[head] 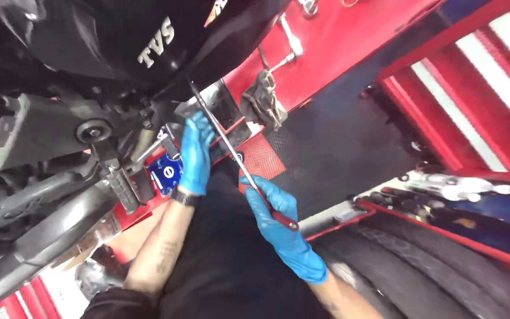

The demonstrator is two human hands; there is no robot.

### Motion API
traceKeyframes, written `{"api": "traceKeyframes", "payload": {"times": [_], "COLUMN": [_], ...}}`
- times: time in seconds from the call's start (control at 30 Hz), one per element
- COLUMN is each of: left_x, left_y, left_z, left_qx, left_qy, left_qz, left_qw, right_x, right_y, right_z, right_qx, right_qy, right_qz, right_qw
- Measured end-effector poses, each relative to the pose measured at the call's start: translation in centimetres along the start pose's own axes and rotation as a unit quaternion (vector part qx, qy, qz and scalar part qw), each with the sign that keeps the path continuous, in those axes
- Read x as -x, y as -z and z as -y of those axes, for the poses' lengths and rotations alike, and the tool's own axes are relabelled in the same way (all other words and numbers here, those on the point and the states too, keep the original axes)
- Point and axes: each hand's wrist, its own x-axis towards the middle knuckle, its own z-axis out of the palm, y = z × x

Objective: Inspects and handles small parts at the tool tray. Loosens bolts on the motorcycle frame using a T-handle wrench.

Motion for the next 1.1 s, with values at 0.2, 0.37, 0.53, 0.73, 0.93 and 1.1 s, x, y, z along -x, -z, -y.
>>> {"api": "traceKeyframes", "payload": {"times": [0.2,0.37,0.53,0.73,0.93,1.1], "left_x": [-0.6,2.1,2.0,3.0,2.9,2.3], "left_y": [-2.7,-4.0,-4.7,-5.9,-6.4,-6.4], "left_z": [-1.5,-2.1,-1.7,-2.2,-1.9,-0.8], "left_qx": [0.203,0.253,0.306,0.319,0.341,0.331], "left_qy": [0.095,0.148,0.169,0.167,0.173,0.169], "left_qz": [0.116,0.1,0.072,0.055,0.017,0.003], "left_qw": [0.968,0.951,0.934,0.931,0.924,0.928], "right_x": [0.4,0.3,-0.2,-0.4,-0.9,-1.0], "right_y": [-0.3,-0.4,0.6,0.9,1.0,0.6], "right_z": [-2.0,-1.4,-2.0,-0.9,-1.2,-1.4], "right_qx": [-0.061,0.296,0.035,0.097,0.436,0.579], "right_qy": [-0.032,0.082,0.003,-0.006,0.124,0.192], "right_qz": [-0.015,-0.017,0.028,0.043,0.048,0.081], "right_qw": [0.997,0.952,0.999,0.994,0.89,0.788]}}
